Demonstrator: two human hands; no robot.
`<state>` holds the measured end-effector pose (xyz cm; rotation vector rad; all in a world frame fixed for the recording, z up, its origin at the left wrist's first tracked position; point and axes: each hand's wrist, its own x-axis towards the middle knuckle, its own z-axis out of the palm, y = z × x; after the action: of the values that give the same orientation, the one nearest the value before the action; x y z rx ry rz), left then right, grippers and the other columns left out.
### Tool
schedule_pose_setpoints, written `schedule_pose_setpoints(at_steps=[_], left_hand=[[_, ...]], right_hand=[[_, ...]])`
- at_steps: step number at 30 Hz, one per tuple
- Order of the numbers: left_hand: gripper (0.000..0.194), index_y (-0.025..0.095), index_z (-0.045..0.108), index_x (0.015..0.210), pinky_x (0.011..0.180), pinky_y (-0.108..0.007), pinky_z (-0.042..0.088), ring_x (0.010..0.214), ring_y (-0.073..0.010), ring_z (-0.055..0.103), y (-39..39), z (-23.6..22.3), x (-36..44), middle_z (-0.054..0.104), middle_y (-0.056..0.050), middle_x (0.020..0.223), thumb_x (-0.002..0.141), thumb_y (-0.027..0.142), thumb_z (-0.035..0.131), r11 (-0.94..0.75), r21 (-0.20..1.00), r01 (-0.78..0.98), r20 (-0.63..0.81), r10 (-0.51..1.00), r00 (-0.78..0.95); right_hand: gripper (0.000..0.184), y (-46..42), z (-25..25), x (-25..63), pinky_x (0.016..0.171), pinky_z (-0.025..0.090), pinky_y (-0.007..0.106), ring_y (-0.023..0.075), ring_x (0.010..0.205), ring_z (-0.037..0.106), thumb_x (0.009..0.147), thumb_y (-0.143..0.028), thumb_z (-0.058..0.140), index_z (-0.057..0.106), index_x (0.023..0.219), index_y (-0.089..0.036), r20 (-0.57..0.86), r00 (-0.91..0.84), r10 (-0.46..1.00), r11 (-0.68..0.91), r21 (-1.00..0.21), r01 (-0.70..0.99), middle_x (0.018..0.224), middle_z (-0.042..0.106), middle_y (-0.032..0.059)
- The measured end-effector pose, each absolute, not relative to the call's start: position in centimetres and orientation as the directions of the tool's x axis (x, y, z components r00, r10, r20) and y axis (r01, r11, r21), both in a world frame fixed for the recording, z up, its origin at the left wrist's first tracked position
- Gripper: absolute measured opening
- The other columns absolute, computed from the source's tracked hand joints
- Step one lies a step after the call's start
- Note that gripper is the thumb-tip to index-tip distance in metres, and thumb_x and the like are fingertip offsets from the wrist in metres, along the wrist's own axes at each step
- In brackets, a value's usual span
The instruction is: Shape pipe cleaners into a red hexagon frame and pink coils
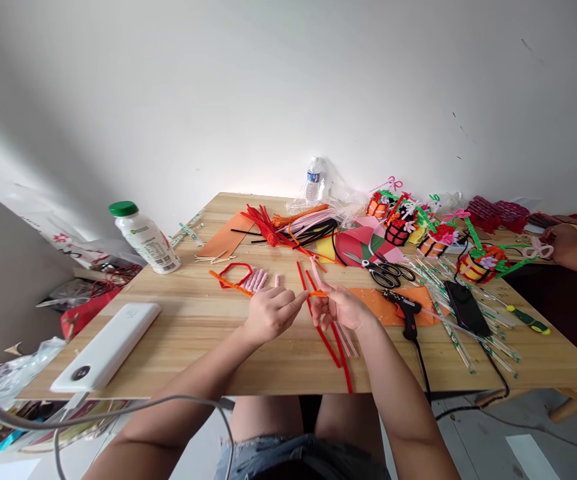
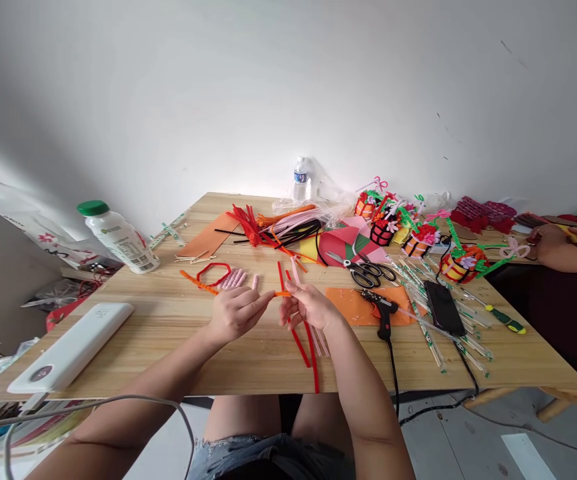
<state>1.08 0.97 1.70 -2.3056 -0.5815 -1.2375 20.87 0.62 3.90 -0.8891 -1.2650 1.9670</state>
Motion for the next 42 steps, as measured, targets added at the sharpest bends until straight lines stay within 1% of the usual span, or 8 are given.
schedule_pose_setpoints(at_steps=[8, 14, 22, 25, 28, 33, 38, 42], left_hand=[[0.014, 0.014, 0.060, 0.095, 0.049, -0.025, 0.031, 0.051, -0.0110, 0.049, 0.7, 1.9, 1.4, 0.056, 0.001, 0.057, 0.081, 0.015, 0.055, -0.828, -0.160, 0.537, 0.823, 0.189, 0.536], [0.014, 0.016, 0.065, 0.081, 0.048, -0.024, 0.031, 0.048, -0.0099, 0.050, 0.8, 2.1, 1.5, 0.058, 0.001, 0.055, 0.083, 0.017, 0.050, -0.846, 0.064, 0.530, 0.780, 0.374, 0.502], [0.021, 0.014, 0.066, 0.077, 0.047, -0.020, 0.035, 0.047, -0.0074, 0.050, 0.7, 2.5, 1.3, 0.059, 0.001, 0.054, 0.087, 0.019, 0.049, -0.795, 0.427, 0.431, 0.653, 0.600, 0.462], [0.016, 0.014, 0.066, 0.083, 0.048, -0.020, 0.035, 0.047, -0.0074, 0.049, 0.8, 2.1, 1.3, 0.058, 0.001, 0.056, 0.086, 0.019, 0.051, -0.821, 0.354, 0.448, 0.767, 0.529, 0.362], [0.013, 0.015, 0.063, 0.094, 0.049, -0.021, 0.034, 0.049, -0.0080, 0.049, 1.0, 1.8, 1.3, 0.057, 0.001, 0.058, 0.082, 0.014, 0.056, -0.823, 0.084, 0.562, 0.902, 0.303, 0.308], [0.022, 0.013, 0.059, 0.101, 0.049, -0.023, 0.032, 0.049, -0.0104, 0.048, 1.0, 1.9, 1.3, 0.053, 0.003, 0.054, 0.079, 0.012, 0.058, -0.727, -0.265, 0.634, 0.876, 0.094, 0.474], [0.012, 0.014, 0.062, 0.091, 0.047, -0.024, 0.031, 0.047, -0.0104, 0.048, 0.8, 2.1, 1.4, 0.055, 0.001, 0.053, 0.080, 0.014, 0.056, -0.765, -0.178, 0.619, 0.871, 0.171, 0.461], [0.015, 0.015, 0.065, 0.081, 0.048, -0.023, 0.035, 0.047, -0.0092, 0.049, 0.6, 2.6, 1.3, 0.057, 0.000, 0.054, 0.084, 0.017, 0.051, -0.855, 0.190, 0.483, 0.803, 0.418, 0.424]], right_hand=[[0.023, -0.2, 3.8, 20.5, 0.049, 0.047, 0.023, 0.0119, 0.053, 0.058, 0.079, -0.036, 0.064, 0.062, 0.075, -0.013, 0.164, -0.459, 0.873, 0.212, -0.976, 0.055, 0.064, 0.063, 0.0025], [0.011, 0.2, 3.5, 20.6, 0.068, 0.050, 0.028, 0.0157, 0.072, 0.061, 0.086, -0.019, 0.054, 0.064, 0.082, -0.016, 0.615, -0.476, 0.628, 0.777, -0.520, 0.354, 0.078, 0.067, 0.0067], [0.018, 0.5, 3.0, 20.6, 0.079, 0.052, 0.038, 0.0202, 0.089, 0.061, 0.088, -0.011, 0.050, 0.065, 0.094, -0.018, 0.736, -0.565, 0.372, 0.903, -0.147, 0.403, 0.091, 0.067, 0.0086], [0.010, 0.7, 2.3, 20.1, 0.080, 0.053, 0.039, 0.0207, 0.087, 0.061, 0.086, -0.019, 0.058, 0.066, 0.091, -0.021, 0.787, -0.316, 0.530, 0.824, -0.392, 0.409, 0.090, 0.065, 0.0073], [0.019, 0.9, 2.2, 19.5, 0.063, 0.056, 0.034, 0.0174, 0.073, 0.060, 0.082, -0.038, 0.063, 0.062, 0.087, -0.020, 0.484, -0.075, 0.872, 0.490, -0.862, 0.128, 0.080, 0.060, 0.0047], [0.036, 0.5, 2.9, 19.3, 0.048, 0.053, 0.029, 0.0145, 0.060, 0.058, 0.078, -0.052, 0.062, 0.059, 0.083, -0.016, 0.017, -0.437, 0.899, -0.078, -0.977, -0.199, 0.071, 0.059, 0.0021], [0.014, 0.4, 2.9, 19.7, 0.059, 0.053, 0.028, 0.0139, 0.062, 0.061, 0.078, -0.031, 0.068, 0.066, 0.081, -0.017, 0.374, -0.283, 0.883, 0.393, -0.920, 0.012, 0.070, 0.064, 0.0026], [0.015, 0.7, 3.1, 20.4, 0.075, 0.053, 0.034, 0.0161, 0.077, 0.062, 0.085, -0.014, 0.057, 0.070, 0.085, -0.020, 0.770, -0.344, 0.538, 0.843, -0.477, 0.249, 0.082, 0.068, 0.0057]])
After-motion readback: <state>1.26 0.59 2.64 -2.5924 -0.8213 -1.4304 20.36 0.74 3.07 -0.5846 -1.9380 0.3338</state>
